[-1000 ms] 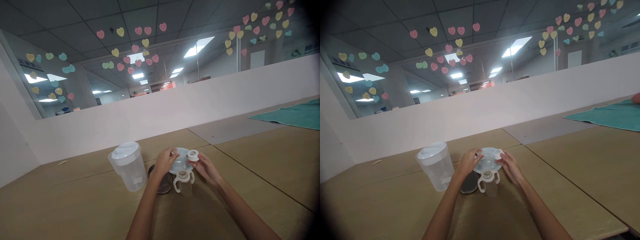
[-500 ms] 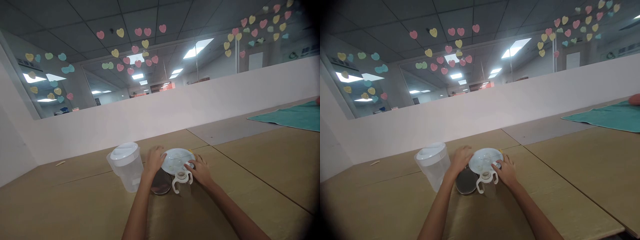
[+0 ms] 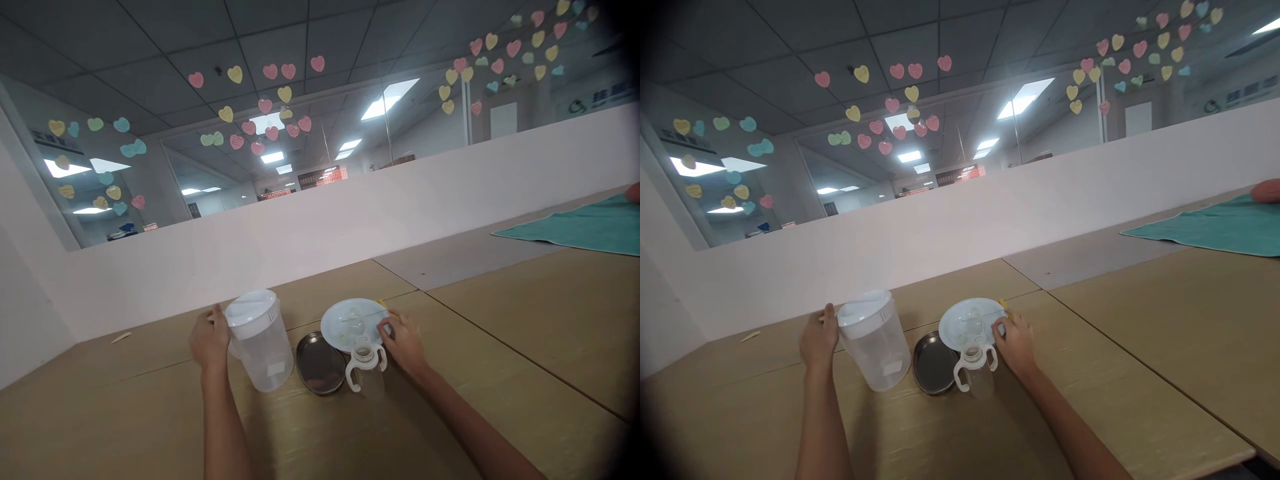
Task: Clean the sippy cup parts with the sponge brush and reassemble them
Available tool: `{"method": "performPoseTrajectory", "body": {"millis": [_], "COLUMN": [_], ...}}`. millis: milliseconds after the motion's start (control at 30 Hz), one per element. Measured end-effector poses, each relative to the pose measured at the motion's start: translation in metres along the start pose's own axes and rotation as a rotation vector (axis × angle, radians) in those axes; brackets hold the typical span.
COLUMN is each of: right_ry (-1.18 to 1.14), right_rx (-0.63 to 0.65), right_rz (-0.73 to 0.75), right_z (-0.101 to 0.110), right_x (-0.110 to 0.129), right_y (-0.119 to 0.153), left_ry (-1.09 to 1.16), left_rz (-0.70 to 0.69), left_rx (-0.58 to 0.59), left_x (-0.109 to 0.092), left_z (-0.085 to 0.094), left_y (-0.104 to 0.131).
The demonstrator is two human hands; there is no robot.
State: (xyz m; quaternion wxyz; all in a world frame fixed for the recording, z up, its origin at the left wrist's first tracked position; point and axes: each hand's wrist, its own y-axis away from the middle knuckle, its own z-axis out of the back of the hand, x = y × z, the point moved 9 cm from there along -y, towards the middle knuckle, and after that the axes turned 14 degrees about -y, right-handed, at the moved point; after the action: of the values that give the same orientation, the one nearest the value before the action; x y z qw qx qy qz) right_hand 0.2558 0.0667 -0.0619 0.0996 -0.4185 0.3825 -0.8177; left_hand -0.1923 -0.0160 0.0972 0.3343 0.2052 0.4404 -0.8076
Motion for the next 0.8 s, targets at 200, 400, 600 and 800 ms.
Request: {"method": "performPoseTrajectory", "body": {"millis": [200,400,600,800], "right_ry": [-0.188,-0.319,-0.268,-0.267], "right_rx": [-0.048,0.036,0.045,0.018], "right_rz": [0.058,0.232,0.302,0.331], "right_z": [0.015,0.009,-0.001,0.001], "right_x": [0.014,0.044,0.052,0.054], "right_y": [0.001,0.015,0.024,0.025], "left_ry": [0.741,1.011,1.006,0.699], "left_rz": [0.180,0.229,0.274,-0.074], "left_rx": [0.192,0.259,0.164,0.044], "left_x": [0.008,-0.001,-0.006,-0.062], "left_z": [-0.065,-0.085,-0.081,-0.048], "left_y": [0.004,0.013,0.018,0.050]}}
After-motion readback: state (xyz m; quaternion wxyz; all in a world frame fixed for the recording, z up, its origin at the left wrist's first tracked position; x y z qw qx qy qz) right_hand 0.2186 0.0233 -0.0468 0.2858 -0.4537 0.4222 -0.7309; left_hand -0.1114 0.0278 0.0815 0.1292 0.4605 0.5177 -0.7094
